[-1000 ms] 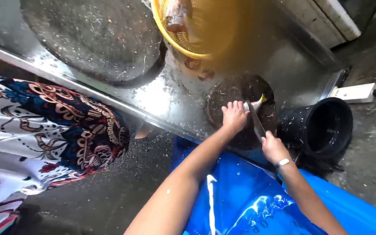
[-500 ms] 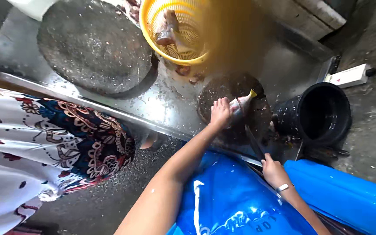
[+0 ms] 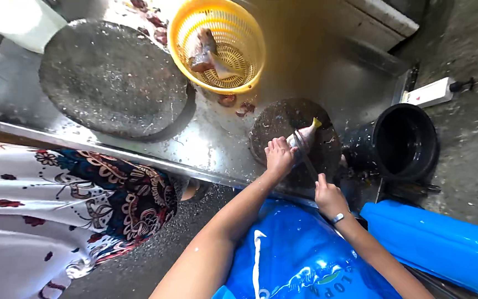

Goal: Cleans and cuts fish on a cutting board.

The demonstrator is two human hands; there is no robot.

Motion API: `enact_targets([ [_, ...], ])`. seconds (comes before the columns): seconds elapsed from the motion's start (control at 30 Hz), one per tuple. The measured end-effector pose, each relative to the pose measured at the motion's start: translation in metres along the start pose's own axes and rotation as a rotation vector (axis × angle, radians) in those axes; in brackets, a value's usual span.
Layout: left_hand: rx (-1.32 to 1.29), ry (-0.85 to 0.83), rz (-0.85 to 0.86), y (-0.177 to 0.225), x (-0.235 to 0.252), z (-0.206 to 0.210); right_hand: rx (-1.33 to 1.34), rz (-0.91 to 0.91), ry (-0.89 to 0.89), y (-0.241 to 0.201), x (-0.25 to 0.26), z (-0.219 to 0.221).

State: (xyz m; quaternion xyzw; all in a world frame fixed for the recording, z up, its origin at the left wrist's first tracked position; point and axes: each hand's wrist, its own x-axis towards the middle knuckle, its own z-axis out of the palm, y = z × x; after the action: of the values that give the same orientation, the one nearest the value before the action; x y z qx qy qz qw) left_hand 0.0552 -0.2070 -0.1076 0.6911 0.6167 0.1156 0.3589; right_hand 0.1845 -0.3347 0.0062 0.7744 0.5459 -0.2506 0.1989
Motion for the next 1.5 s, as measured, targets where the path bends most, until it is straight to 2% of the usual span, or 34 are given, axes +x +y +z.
enact_targets([
  [0.1,-0.005,-0.022,0.008,-0.002,0.001,-0.001,-0.071,0.055,-0.092,-0.009,-0.015,-0.024],
  [0.2,-0.009,-0.045,0.017,-0.001,0.002,-0.002,-0.073,0.082,-0.127,-0.031,0.004,-0.041],
  [0.3,-0.023,-0.065,0.019,0.0,0.005,-0.005,0.067,0.036,-0.025,-0.054,0.066,-0.026],
  [0.4,-0.019,-0.079,0.015,-0.002,0.005,-0.006,0.108,-0.03,0.083,-0.058,0.097,-0.013],
  [0.47,-0.034,-0.072,0.023,-0.001,0.001,-0.003,0.09,-0.017,0.043,-0.05,0.087,-0.022],
  [0.6,-0.074,-0.051,0.016,0.0,-0.002,-0.004,-0.006,0.066,-0.174,-0.046,0.043,-0.061],
  [0.77,-0.069,-0.053,0.04,0.001,-0.004,-0.001,0.146,-0.035,0.038,-0.053,0.097,-0.014],
  [0.83,-0.068,-0.023,0.055,0.001,-0.005,-0.006,0.087,-0.044,-0.011,-0.051,0.092,-0.03],
  [0.93,-0.072,-0.023,0.049,0.002,-0.006,-0.006,-0.004,0.024,-0.19,-0.038,0.051,-0.052],
  [1.07,-0.049,-0.053,0.098,0.004,-0.006,-0.003,0.122,-0.04,0.002,-0.029,0.07,0.003],
  [1.2,-0.036,-0.05,0.09,0.005,-0.005,-0.004,0.068,0.006,-0.17,-0.015,0.046,-0.029],
  [1.27,-0.046,-0.017,0.103,0.005,-0.005,-0.007,0.119,0.002,-0.129,-0.011,0.042,-0.017],
  [1.37,-0.087,0.099,0.323,0.002,-0.021,-0.001,0.226,-0.031,0.023,-0.014,0.06,0.022],
  [1.47,-0.106,0.211,0.639,-0.008,-0.025,0.008,0.257,-0.011,-0.01,-0.02,0.066,0.016],
  [1.5,-0.103,0.224,0.697,-0.009,-0.026,0.012,0.262,-0.002,-0.015,-0.02,0.065,0.015],
])
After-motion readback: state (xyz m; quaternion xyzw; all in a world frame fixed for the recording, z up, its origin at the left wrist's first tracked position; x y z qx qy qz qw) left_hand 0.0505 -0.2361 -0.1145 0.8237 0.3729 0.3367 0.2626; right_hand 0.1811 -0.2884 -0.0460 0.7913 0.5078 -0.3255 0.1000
